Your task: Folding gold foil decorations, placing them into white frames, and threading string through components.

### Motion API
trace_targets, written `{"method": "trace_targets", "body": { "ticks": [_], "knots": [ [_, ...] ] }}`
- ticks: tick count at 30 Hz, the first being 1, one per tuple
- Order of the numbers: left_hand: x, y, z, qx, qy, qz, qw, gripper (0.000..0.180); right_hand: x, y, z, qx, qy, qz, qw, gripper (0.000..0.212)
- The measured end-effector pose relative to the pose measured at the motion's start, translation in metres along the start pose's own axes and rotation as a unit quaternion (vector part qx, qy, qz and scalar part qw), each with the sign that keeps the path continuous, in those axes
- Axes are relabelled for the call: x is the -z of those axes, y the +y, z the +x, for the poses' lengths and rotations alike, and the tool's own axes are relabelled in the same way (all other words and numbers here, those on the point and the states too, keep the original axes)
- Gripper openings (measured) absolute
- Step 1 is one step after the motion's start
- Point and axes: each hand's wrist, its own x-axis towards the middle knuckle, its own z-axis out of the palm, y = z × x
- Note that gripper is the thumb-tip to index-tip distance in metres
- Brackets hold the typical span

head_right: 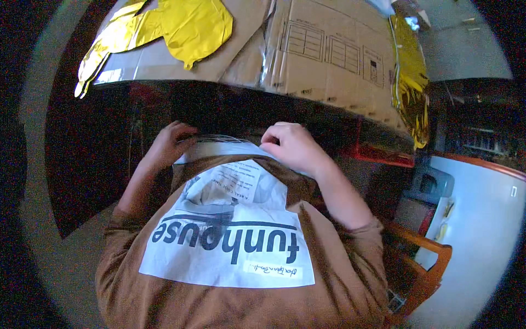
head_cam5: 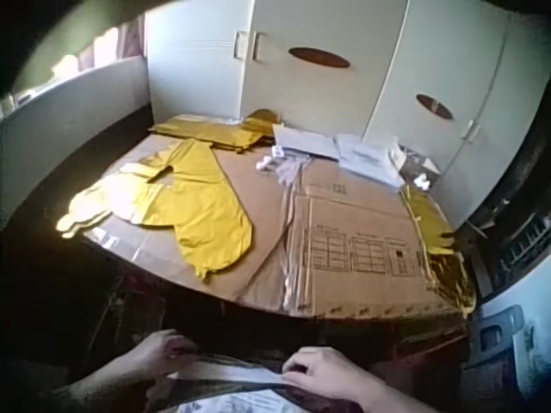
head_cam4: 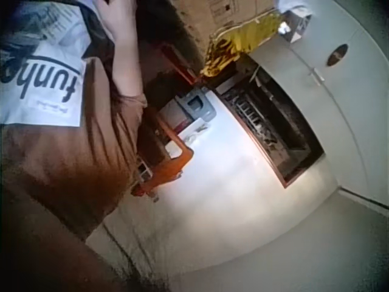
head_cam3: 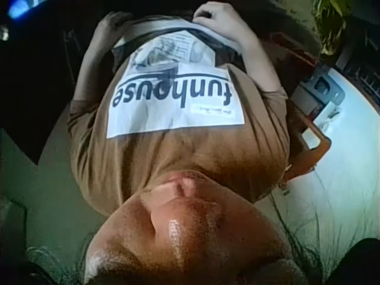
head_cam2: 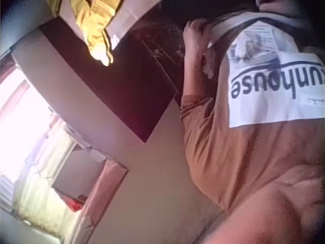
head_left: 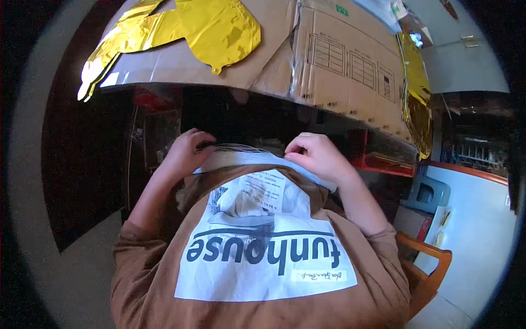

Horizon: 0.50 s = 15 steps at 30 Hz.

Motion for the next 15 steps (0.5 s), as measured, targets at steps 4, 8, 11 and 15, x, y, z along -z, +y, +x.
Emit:
{"method": "trace_targets", "body": {
  "ticks": [4,8,11,15],
  "knots": [
    [-0.023,-0.008,0.001,-0.034,0.014,0.011,0.999,0.026,-0.060,0.056,0.021,-0.089,0.026,0.078,0.993,0.022],
    [-0.025,-0.004,0.011,-0.042,0.021,0.029,0.998,0.027,-0.082,0.048,0.054,-0.012,0.003,0.044,0.999,0.028],
    [-0.026,-0.001,0.014,-0.033,-0.002,0.031,0.999,0.025,-0.093,0.035,0.068,-0.005,-0.027,0.000,1.000,0.028],
    [-0.028,-0.002,0.016,-0.027,-0.006,0.001,1.000,0.021,-0.100,0.041,0.085,-0.049,-0.082,0.025,0.995,0.027]
  ]
}}
